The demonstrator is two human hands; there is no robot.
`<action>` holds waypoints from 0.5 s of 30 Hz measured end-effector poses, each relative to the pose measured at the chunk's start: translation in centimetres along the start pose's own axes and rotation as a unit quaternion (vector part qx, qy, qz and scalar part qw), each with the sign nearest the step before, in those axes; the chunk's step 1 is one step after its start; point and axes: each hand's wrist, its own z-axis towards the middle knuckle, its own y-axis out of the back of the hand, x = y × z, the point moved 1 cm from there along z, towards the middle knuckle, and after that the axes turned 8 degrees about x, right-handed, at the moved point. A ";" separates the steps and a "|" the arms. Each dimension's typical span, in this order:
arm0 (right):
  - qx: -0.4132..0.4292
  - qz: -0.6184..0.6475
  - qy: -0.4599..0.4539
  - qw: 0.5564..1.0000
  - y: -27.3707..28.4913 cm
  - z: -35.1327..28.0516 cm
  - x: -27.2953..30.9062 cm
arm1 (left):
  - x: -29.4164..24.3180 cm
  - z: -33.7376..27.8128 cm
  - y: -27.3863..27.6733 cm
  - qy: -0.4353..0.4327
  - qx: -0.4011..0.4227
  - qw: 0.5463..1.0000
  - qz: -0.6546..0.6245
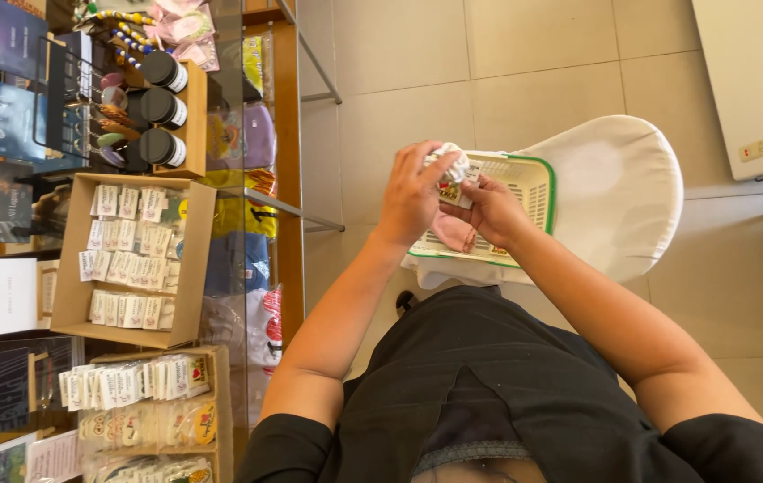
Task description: Sorting and organizing small merchandise packets on display shelves in a store.
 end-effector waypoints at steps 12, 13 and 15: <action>-0.027 -0.040 0.014 0.999 5.5 -2.7 5.9 | -1.7 1.1 -7.1 0.113 0.042 0.989 -0.080; -0.028 -0.040 0.014 0.999 6.5 -2.6 5.9 | -2.4 1.2 -7.4 0.114 0.042 0.989 -0.081; -0.033 -0.045 0.019 0.998 8.6 -2.1 6.4 | -3.7 2.0 -8.1 0.127 0.063 0.983 -0.121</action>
